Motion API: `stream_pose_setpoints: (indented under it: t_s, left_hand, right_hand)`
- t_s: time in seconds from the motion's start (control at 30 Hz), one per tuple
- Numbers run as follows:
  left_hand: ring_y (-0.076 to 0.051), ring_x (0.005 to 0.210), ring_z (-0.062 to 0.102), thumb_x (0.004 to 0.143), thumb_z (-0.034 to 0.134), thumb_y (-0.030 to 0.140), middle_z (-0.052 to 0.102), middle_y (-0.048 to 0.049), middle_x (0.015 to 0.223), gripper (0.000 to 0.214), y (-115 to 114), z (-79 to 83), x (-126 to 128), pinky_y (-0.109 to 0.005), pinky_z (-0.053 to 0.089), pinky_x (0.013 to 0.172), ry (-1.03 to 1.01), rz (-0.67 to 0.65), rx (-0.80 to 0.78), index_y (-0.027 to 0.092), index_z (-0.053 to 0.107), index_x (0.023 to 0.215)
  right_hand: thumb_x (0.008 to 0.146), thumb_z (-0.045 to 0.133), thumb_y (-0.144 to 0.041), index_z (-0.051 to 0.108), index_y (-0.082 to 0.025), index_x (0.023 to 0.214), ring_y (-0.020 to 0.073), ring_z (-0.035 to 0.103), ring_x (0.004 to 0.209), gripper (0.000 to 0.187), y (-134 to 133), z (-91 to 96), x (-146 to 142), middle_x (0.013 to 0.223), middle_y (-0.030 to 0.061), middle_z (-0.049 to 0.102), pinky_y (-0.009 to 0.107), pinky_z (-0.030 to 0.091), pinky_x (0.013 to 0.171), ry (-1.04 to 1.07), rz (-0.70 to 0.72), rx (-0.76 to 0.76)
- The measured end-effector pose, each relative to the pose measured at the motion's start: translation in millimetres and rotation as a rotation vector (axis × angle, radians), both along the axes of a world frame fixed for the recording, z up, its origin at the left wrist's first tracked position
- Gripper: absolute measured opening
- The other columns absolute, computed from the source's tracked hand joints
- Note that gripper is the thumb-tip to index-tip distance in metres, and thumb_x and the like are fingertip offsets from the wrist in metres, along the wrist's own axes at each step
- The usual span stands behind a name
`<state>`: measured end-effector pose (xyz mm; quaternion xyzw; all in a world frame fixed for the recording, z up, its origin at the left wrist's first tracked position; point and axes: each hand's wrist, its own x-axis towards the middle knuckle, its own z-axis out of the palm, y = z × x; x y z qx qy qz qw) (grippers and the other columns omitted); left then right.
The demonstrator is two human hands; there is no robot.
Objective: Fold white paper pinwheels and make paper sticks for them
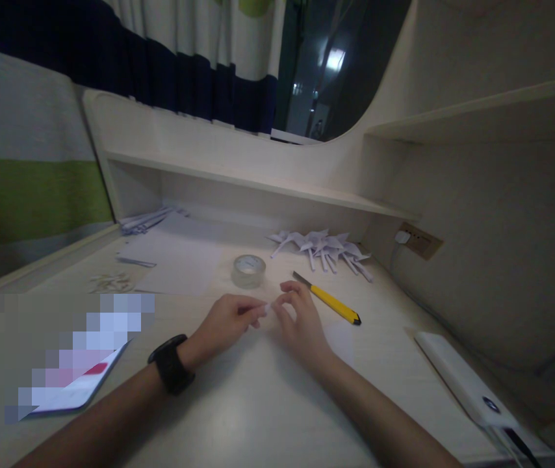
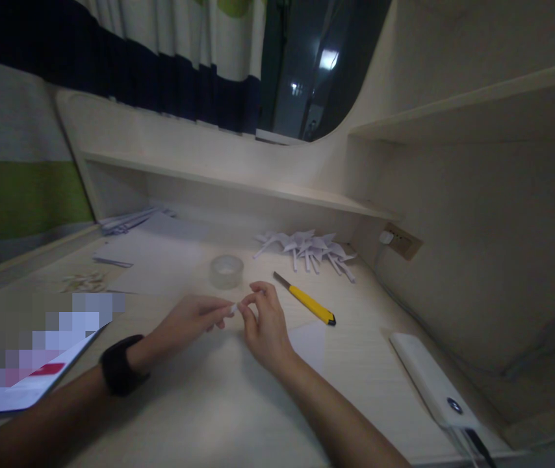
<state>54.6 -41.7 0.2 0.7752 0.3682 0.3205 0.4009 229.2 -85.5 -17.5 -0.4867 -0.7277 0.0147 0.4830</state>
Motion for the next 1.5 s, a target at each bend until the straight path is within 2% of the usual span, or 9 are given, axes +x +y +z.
stream_pose_setpoints:
  t_s: [0.37, 0.63, 0.8, 0.93, 1.0, 1.07, 1.2, 1.3, 1.5]
  left_hand:
    - [-0.013, 0.058, 0.056, 0.086, 0.05, 0.037, 0.064, -0.0002, 0.061, 0.033, 1.3, -1.6, 0.3, -0.021, 0.036, 0.053, 0.053, -0.021, 0.138, 0.015, 0.07, 0.071]
    - [-0.015, 0.062, 0.06, 0.085, 0.051, 0.035, 0.067, -0.0012, 0.065, 0.029, 5.5, -8.5, -0.2, -0.023, 0.04, 0.058, 0.041, 0.014, 0.101, 0.017, 0.072, 0.077]
    - [-0.015, 0.062, 0.059, 0.084, 0.051, 0.035, 0.066, -0.001, 0.064, 0.029, 4.2, -7.4, -1.1, -0.023, 0.04, 0.057, 0.059, 0.03, 0.138, 0.017, 0.071, 0.073]
    - [-0.015, 0.063, 0.059, 0.085, 0.05, 0.036, 0.066, -0.0002, 0.064, 0.03, 0.4, -2.0, -0.8, -0.023, 0.04, 0.058, 0.05, 0.001, 0.138, 0.017, 0.071, 0.074]
    - [-0.015, 0.063, 0.06, 0.084, 0.051, 0.034, 0.066, -0.0002, 0.065, 0.027, -1.0, 0.4, -0.6, -0.023, 0.042, 0.059, 0.033, -0.009, 0.128, 0.017, 0.071, 0.077]
    - [-0.014, 0.062, 0.061, 0.083, 0.054, 0.033, 0.067, -0.0008, 0.067, 0.022, -1.2, 0.9, -0.4, -0.023, 0.043, 0.059, 0.004, 0.001, 0.106, 0.017, 0.07, 0.081]
    - [-0.014, 0.058, 0.062, 0.08, 0.059, 0.031, 0.068, -0.0019, 0.068, 0.017, 1.8, -3.3, -1.0, -0.024, 0.047, 0.057, -0.065, 0.014, 0.037, 0.016, 0.064, 0.084]
    - [-0.013, 0.059, 0.062, 0.08, 0.059, 0.029, 0.067, -0.0018, 0.069, 0.014, 2.9, -4.4, -1.8, -0.023, 0.046, 0.057, -0.071, -0.024, 0.033, 0.015, 0.063, 0.082]
    - [-0.013, 0.063, 0.06, 0.081, 0.059, 0.031, 0.067, -0.0004, 0.068, 0.017, -1.8, 2.3, -4.5, -0.022, 0.042, 0.058, 0.034, -0.078, 0.174, 0.016, 0.066, 0.075]
  right_hand:
    - [0.085, 0.052, -0.016, 0.054, -0.021, 0.088, 0.0214, 0.051, 0.104, 0.006, 1.4, -4.2, -1.0, 0.106, 0.0092, 0.051, 0.038, 0.045, 0.089, 0.012, -0.01, 0.032]
    - [0.084, 0.055, -0.017, 0.056, -0.021, 0.089, 0.0216, 0.053, 0.102, 0.006, -4.8, -2.7, -6.2, 0.108, 0.0085, 0.053, 0.036, 0.047, 0.083, -0.02, -0.044, -0.003]
    - [0.08, 0.062, -0.019, 0.054, -0.02, 0.1, 0.0215, 0.055, 0.091, 0.022, -3.6, -0.7, -2.9, 0.095, 0.0064, 0.061, 0.038, 0.047, 0.08, -0.067, -0.112, 0.069]
    - [0.083, 0.058, -0.018, 0.062, -0.023, 0.094, 0.0246, 0.052, 0.106, 0.013, -0.1, 3.5, 6.9, 0.1, 0.0051, 0.066, 0.044, 0.041, 0.092, -0.253, -0.02, 0.167]
    - [0.086, 0.052, -0.015, 0.065, -0.026, 0.093, 0.0239, 0.053, 0.107, 0.019, 1.9, 3.6, 11.8, 0.099, 0.0035, 0.068, 0.045, 0.04, 0.092, -0.338, 0.04, 0.174]
    - [0.087, 0.049, -0.015, 0.067, -0.028, 0.096, 0.0218, 0.056, 0.101, 0.024, 3.6, 2.5, 15.7, 0.096, 0.0029, 0.07, 0.044, 0.04, 0.092, -0.384, 0.088, 0.163]
    - [0.088, 0.05, -0.018, 0.068, -0.027, 0.093, 0.0187, 0.059, 0.087, 0.02, 5.7, 1.5, 19.9, 0.091, 0.003, 0.071, 0.043, 0.038, 0.091, -0.415, 0.13, 0.143]
    - [0.088, 0.052, -0.022, 0.067, -0.026, 0.094, 0.0192, 0.057, 0.083, 0.017, 5.8, 2.4, 19.9, 0.088, 0.004, 0.069, 0.042, 0.039, 0.087, -0.447, 0.133, 0.136]
    - [0.09, 0.05, -0.027, 0.066, -0.02, 0.094, 0.02, 0.051, 0.079, 0.017, 3.9, 0.0, 15.2, 0.08, 0.0062, 0.062, 0.035, 0.039, 0.072, -0.549, 0.091, 0.104]
